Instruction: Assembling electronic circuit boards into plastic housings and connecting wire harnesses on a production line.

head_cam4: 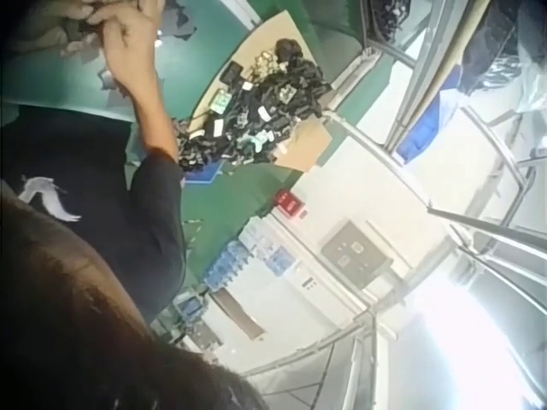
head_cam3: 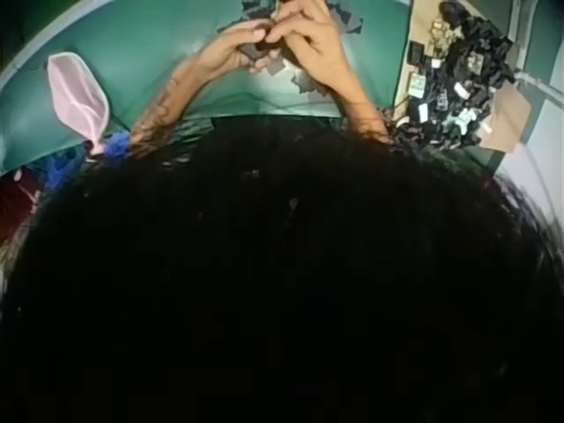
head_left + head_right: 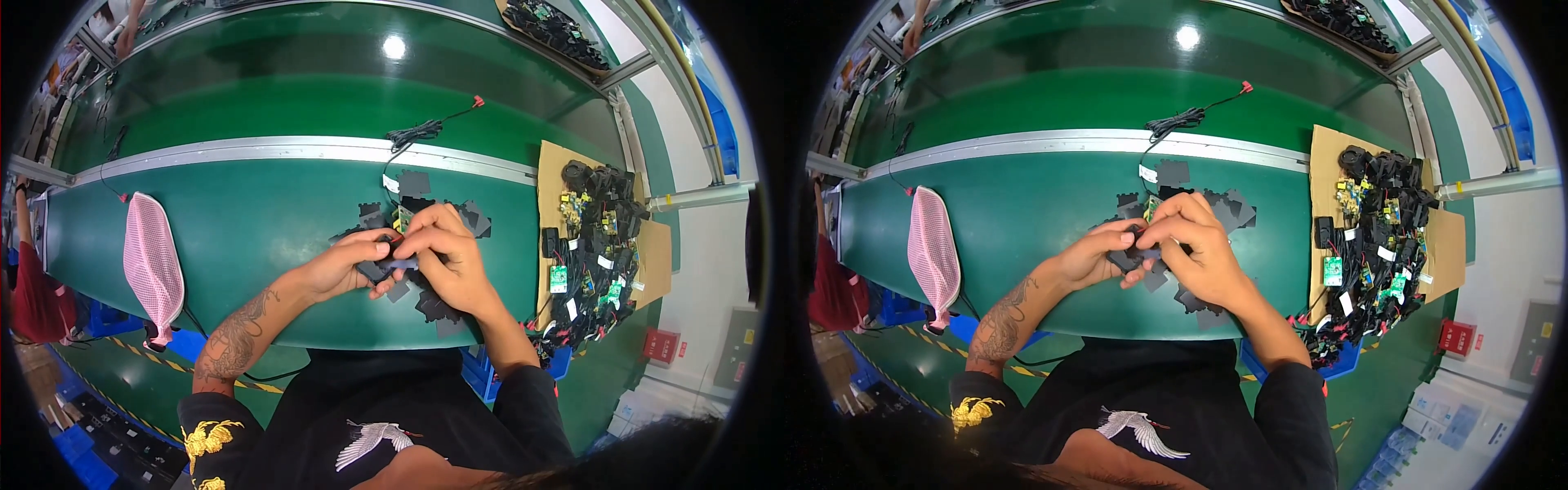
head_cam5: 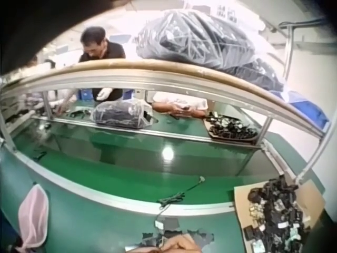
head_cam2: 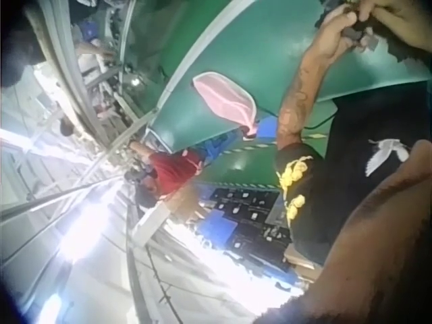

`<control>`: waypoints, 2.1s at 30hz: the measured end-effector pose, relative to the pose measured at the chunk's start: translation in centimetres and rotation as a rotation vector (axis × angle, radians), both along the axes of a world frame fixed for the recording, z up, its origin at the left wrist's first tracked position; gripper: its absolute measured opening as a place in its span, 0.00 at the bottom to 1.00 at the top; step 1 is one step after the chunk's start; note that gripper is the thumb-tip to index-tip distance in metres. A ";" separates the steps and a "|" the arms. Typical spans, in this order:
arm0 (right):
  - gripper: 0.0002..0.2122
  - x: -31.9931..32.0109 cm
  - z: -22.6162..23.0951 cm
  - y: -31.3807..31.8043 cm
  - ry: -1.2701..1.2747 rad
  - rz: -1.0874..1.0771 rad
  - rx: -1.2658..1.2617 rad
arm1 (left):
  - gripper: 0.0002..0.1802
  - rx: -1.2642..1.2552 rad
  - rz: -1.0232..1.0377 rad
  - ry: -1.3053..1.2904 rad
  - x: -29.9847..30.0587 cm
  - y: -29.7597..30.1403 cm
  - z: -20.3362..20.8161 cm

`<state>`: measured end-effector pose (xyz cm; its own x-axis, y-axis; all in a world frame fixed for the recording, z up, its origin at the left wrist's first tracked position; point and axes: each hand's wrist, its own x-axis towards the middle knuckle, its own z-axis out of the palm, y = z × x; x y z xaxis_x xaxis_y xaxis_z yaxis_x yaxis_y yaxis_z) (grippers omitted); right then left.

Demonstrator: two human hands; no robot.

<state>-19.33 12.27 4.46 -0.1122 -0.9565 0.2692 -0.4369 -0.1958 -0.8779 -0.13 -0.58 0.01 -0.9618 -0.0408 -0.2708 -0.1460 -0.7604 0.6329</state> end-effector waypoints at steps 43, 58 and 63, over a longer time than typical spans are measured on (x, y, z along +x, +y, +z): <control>0.21 -1.6 5.7 0.0 0.697 0.096 -0.090 | 0.10 -0.595 -0.232 -0.184 1.3 -1.8 5.2; 0.21 -0.2 4.7 0.8 0.853 0.060 -0.088 | 0.09 -0.900 -0.064 -0.268 1.4 -1.2 4.6; 0.19 -0.8 3.3 0.0 0.810 0.074 -0.113 | 0.11 -0.920 -0.010 -0.288 1.4 -1.6 4.9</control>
